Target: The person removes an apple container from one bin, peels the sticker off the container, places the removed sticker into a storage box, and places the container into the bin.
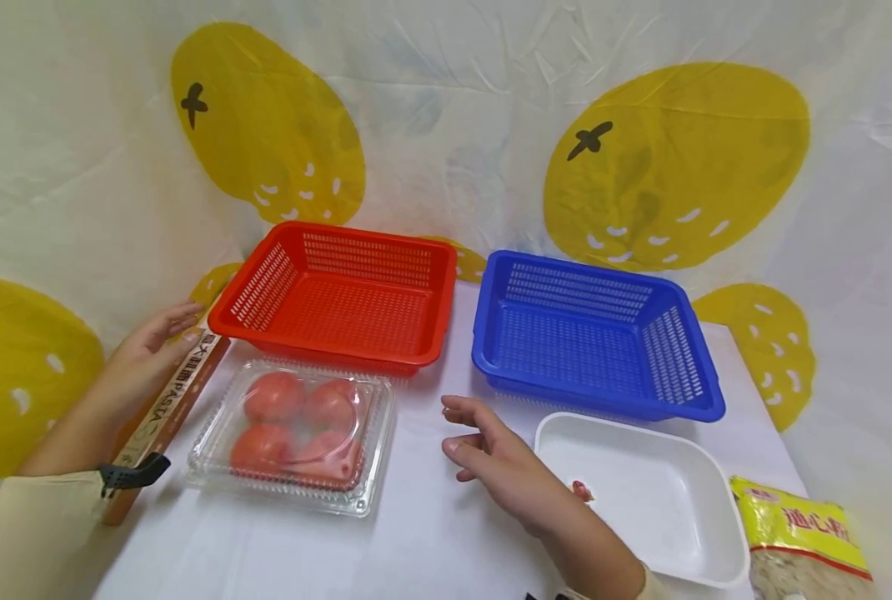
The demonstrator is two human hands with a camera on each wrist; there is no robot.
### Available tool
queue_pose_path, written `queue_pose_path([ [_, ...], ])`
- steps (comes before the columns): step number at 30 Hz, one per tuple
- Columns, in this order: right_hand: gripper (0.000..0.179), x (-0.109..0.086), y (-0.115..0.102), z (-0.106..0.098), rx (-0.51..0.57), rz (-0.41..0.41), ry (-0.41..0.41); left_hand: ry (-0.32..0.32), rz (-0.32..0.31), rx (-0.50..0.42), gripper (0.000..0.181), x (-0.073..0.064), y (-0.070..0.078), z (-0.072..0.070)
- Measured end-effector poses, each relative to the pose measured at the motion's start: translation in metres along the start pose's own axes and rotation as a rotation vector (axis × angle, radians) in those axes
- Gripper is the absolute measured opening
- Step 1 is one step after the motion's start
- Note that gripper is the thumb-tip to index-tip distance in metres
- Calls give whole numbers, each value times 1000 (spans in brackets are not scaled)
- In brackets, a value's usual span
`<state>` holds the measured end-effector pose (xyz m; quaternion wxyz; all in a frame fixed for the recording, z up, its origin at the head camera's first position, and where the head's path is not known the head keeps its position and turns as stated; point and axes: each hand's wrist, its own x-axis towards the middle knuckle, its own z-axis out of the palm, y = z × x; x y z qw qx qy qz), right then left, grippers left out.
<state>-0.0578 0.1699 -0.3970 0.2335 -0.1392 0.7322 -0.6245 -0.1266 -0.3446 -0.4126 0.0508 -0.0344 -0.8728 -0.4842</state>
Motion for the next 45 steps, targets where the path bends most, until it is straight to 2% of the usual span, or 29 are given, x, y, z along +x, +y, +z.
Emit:
queue_pose_path([
  [6,59,27,11,26,55,-1,39,-23,-15,-124,56,12,-6,1],
  [11,62,54,25,41,122,9,112,-12,38,-363,50,20,-14,6],
  [13,61,65,29,46,128,-12,146,-17,56,-456,47,22,-17,8],
  [15,60,76,33,51,123,-39,171,-22,49,-492,44,24,-20,10],
  [17,60,85,36,57,112,-63,184,-25,24,-474,43,25,-22,10],
  [20,60,96,40,64,100,-84,181,-25,-13,-385,42,26,-25,11],
  [23,60,101,44,71,79,-107,170,-30,-11,-297,42,28,-27,12],
  [27,62,104,47,78,38,-120,164,-41,-9,-264,43,30,-27,13],
  [37,75,105,45,90,-71,-54,170,-118,-25,-381,43,34,-25,13],
  [45,81,102,44,96,-32,-80,168,-139,-3,-460,42,34,-27,16],
])
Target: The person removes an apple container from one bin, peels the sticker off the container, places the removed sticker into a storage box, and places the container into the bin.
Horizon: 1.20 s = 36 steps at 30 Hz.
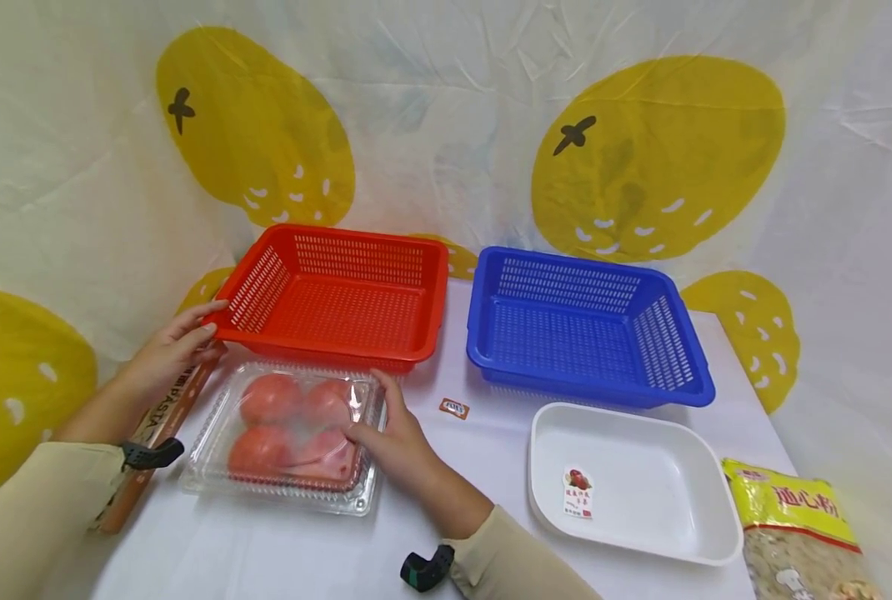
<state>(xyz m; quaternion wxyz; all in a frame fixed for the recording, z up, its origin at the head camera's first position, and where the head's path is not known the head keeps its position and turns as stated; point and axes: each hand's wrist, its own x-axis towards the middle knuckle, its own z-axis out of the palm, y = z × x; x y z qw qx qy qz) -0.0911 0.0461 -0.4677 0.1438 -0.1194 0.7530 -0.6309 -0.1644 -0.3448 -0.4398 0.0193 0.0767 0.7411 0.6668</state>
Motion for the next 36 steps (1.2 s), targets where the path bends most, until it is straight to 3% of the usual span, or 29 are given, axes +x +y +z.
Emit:
queue_pose_path([
  [5,81,-8,-7,2,55,-2,-18,-19,10,-4,44,-1,-2,0],
  [11,78,-18,-19,3,261,19,-54,-68,10,48,47,-1,-2,-1],
  [20,71,-22,-19,-11,439,77,-16,-78,4,80,47,-1,-1,-1],
  [28,68,-30,-25,-27,479,138,-15,-91,-13,102,50,-1,2,0],
  [36,65,-36,-57,-50,499,150,-17,-79,-11,87,49,-1,0,-1],
])
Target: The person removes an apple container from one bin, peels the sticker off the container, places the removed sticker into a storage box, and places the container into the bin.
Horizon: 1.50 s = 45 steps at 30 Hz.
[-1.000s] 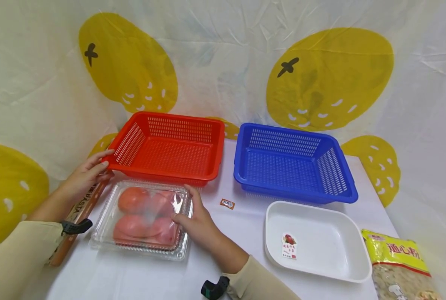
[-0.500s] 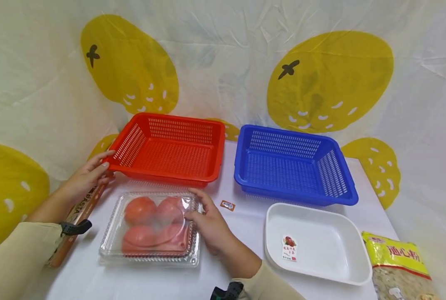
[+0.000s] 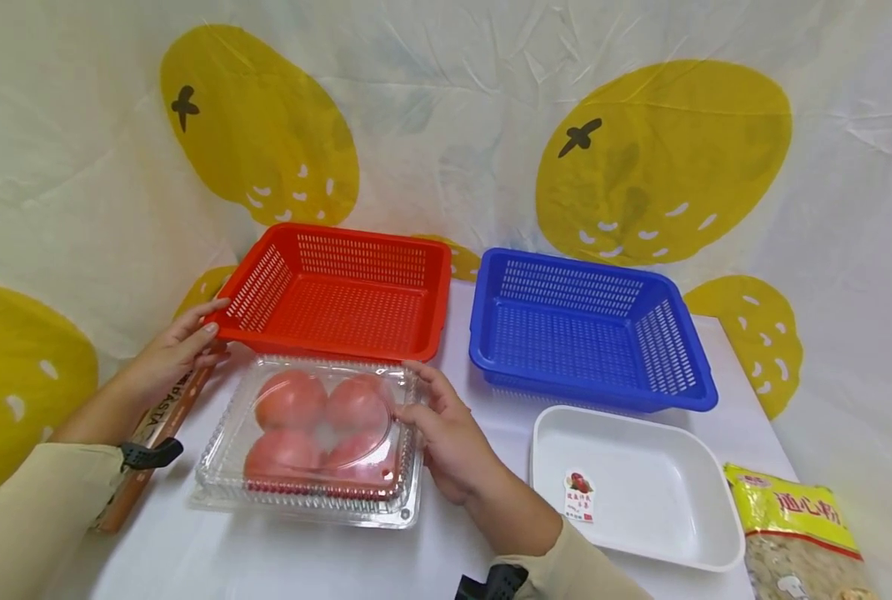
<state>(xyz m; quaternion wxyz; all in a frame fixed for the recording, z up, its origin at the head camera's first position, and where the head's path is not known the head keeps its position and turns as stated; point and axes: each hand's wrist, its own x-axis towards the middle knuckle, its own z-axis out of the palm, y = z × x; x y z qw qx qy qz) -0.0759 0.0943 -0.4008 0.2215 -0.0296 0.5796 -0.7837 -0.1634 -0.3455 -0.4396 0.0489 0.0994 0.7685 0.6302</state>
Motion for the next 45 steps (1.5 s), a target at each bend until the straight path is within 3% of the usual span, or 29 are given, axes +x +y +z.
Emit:
queue_pose_path([
  [6,62,2,-40,3,-9,-39,-20,16,-17,0,50,-4,1,-3],
  [12,58,19,-77,8,-7,-72,-40,25,-85,60,55,-6,2,-7],
  [19,46,69,-110,11,34,-101,-7,38,-20,-54,45,-1,-4,-5],
  [23,41,107,-122,9,50,-78,9,46,-66,-5,45,-1,0,-4],
  [26,42,134,-124,8,47,-53,38,69,-117,56,47,-2,5,-3],
  [29,42,161,-120,7,40,-29,71,70,-151,34,51,0,8,0],
  [35,23,202,-105,-2,16,29,107,58,-232,39,57,3,10,6],
  [39,16,222,-94,-5,-15,64,103,46,-243,65,59,4,10,3],
  [45,33,243,-83,-6,-47,104,112,40,-221,79,60,2,13,-2],
])
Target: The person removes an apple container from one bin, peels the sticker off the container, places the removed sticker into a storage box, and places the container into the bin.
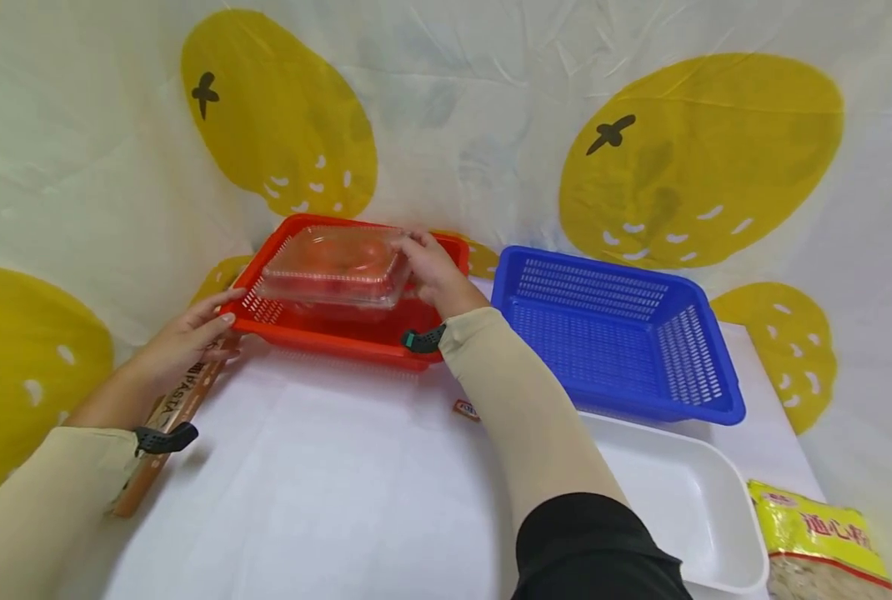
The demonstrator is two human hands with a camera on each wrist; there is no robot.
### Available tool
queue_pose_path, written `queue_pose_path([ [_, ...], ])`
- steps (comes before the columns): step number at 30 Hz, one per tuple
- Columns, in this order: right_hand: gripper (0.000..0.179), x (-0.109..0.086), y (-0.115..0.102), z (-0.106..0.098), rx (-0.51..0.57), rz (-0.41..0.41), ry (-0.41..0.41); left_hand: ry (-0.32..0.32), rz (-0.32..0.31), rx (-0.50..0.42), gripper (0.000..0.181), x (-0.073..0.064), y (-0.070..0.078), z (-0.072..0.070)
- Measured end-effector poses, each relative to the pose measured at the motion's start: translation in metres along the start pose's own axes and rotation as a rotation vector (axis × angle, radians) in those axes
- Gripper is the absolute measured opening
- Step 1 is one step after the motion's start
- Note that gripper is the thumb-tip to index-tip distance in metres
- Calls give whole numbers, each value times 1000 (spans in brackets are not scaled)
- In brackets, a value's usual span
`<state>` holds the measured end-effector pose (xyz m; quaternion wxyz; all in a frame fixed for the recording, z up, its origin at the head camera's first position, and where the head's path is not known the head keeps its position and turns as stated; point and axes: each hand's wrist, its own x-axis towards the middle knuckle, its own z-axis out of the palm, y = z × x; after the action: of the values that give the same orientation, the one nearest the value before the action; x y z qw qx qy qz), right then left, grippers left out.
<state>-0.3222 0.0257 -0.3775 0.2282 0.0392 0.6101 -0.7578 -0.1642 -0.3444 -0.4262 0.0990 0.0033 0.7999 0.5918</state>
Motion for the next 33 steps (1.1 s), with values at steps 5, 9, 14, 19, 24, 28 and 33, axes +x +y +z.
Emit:
queue_pose_path([
  [5,56,13,7,0,-20,20,33,-9,-8,12,61,-1,2,0],
  [9,63,17,10,-1,-41,37,33,-10,-4,-3,60,0,2,2],
  [14,63,19,13,1,-41,41,6,-15,15,-12,59,0,0,2],
  [19,66,21,12,5,-57,33,-5,-8,12,-2,59,-1,-2,-1],
  [24,69,20,11,7,-91,36,4,-8,-6,12,61,-3,-4,-1],
  [28,70,20,13,5,-114,36,15,-17,1,6,61,-2,-5,-2],
  [33,72,20,16,3,-169,49,10,-28,21,10,61,0,-5,-3],
])
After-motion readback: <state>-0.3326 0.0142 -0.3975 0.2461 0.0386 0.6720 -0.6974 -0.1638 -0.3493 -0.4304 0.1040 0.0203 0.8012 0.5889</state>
